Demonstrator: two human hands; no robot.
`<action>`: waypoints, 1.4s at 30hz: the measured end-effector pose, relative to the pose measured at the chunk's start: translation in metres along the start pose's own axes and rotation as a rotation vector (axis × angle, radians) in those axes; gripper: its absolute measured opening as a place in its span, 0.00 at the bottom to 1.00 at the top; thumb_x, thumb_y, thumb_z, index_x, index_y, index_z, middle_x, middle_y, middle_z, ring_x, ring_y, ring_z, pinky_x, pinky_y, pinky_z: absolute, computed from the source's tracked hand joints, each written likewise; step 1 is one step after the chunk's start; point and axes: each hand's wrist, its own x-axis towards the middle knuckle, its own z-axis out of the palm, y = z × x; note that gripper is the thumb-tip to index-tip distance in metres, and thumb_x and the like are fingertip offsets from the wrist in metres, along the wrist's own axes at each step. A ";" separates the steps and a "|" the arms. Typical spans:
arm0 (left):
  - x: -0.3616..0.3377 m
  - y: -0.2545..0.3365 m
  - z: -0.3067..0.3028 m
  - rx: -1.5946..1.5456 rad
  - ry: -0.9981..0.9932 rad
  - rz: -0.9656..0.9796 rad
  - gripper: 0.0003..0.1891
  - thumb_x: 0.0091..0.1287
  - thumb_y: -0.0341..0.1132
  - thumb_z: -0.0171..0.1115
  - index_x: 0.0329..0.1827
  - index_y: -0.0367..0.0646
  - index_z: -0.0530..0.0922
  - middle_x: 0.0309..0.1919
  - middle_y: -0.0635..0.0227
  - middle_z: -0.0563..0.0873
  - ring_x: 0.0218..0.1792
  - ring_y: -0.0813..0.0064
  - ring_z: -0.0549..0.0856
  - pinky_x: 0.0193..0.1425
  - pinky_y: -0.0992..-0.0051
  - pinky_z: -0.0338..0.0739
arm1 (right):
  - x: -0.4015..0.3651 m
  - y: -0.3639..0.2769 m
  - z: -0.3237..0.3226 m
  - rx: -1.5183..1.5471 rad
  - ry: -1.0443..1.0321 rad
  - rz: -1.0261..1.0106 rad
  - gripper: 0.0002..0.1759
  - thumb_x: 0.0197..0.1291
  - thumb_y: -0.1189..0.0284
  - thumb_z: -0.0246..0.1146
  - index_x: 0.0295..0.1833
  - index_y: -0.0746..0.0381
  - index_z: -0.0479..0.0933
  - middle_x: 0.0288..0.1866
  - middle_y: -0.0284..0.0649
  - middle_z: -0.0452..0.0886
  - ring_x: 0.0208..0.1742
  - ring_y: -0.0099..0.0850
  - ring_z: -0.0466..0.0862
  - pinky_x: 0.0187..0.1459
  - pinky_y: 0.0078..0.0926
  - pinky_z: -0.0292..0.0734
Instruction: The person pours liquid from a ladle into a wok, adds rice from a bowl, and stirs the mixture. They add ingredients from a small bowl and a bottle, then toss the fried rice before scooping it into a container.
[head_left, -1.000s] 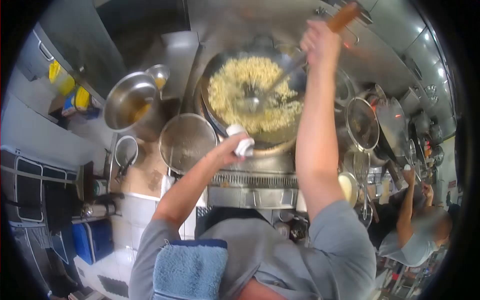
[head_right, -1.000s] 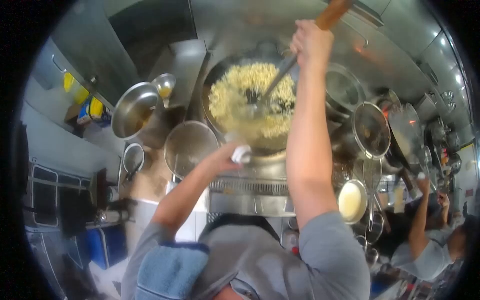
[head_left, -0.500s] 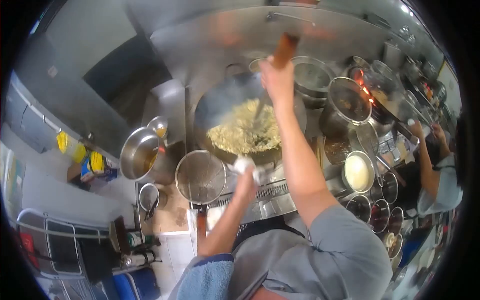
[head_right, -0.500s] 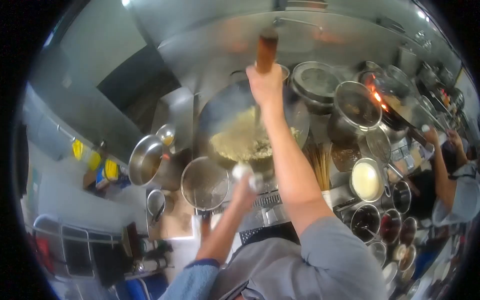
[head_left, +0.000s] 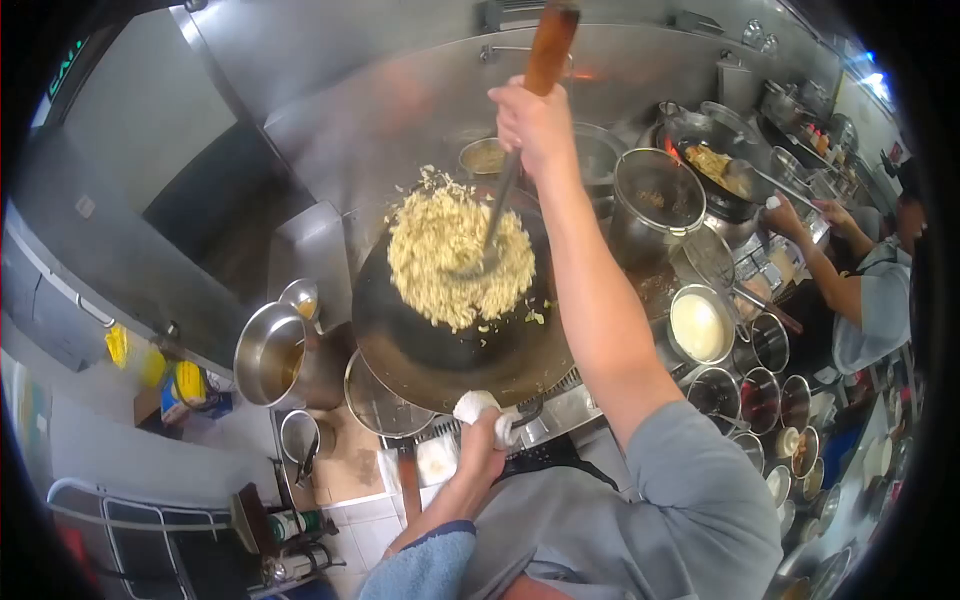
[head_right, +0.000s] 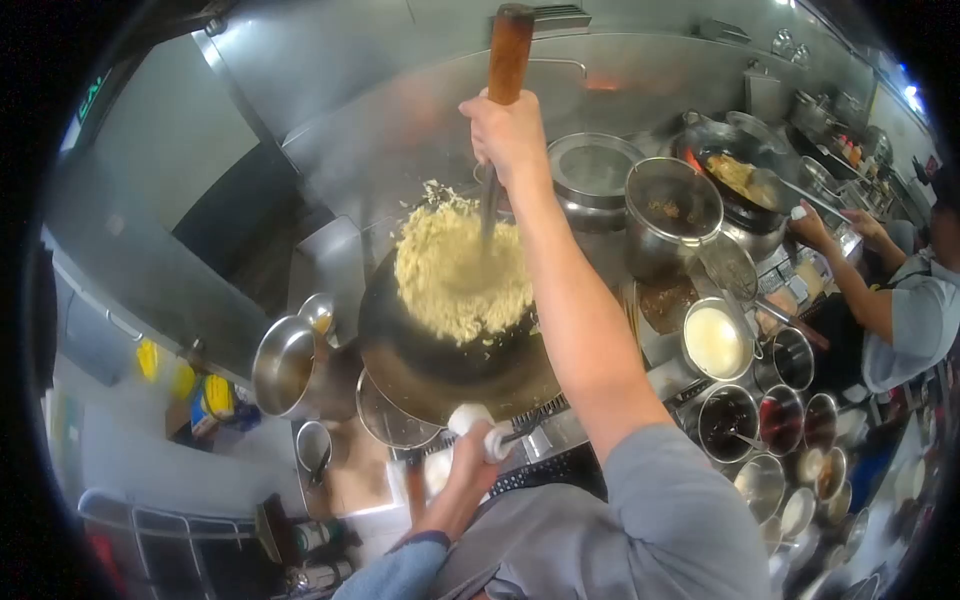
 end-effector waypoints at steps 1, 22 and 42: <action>-0.003 0.011 0.003 0.009 0.009 -0.072 0.14 0.66 0.34 0.50 0.55 0.49 0.68 0.44 0.65 0.79 0.40 0.66 0.82 0.40 0.64 0.78 | -0.022 -0.007 -0.001 0.006 -0.024 0.032 0.13 0.52 0.76 0.60 0.18 0.62 0.67 0.13 0.29 0.65 0.12 0.22 0.65 0.16 0.25 0.57; 0.138 0.054 -0.018 -0.046 -0.145 -0.242 0.04 0.61 0.40 0.55 0.36 0.54 0.75 0.29 0.78 0.81 0.29 0.77 0.80 0.27 0.74 0.68 | -0.281 0.085 -0.095 1.061 0.126 1.151 0.23 0.63 0.74 0.53 0.63 0.69 0.65 0.52 0.47 0.72 0.21 0.15 0.70 0.19 0.10 0.68; 0.094 0.021 -0.001 -0.168 0.030 -0.009 0.12 0.65 0.33 0.52 0.50 0.44 0.68 0.40 0.62 0.80 0.38 0.68 0.83 0.35 0.69 0.79 | -0.203 -0.067 -0.136 -1.054 -0.974 1.072 0.12 0.66 0.71 0.51 0.49 0.59 0.78 0.33 0.45 0.82 0.35 0.40 0.83 0.37 0.35 0.77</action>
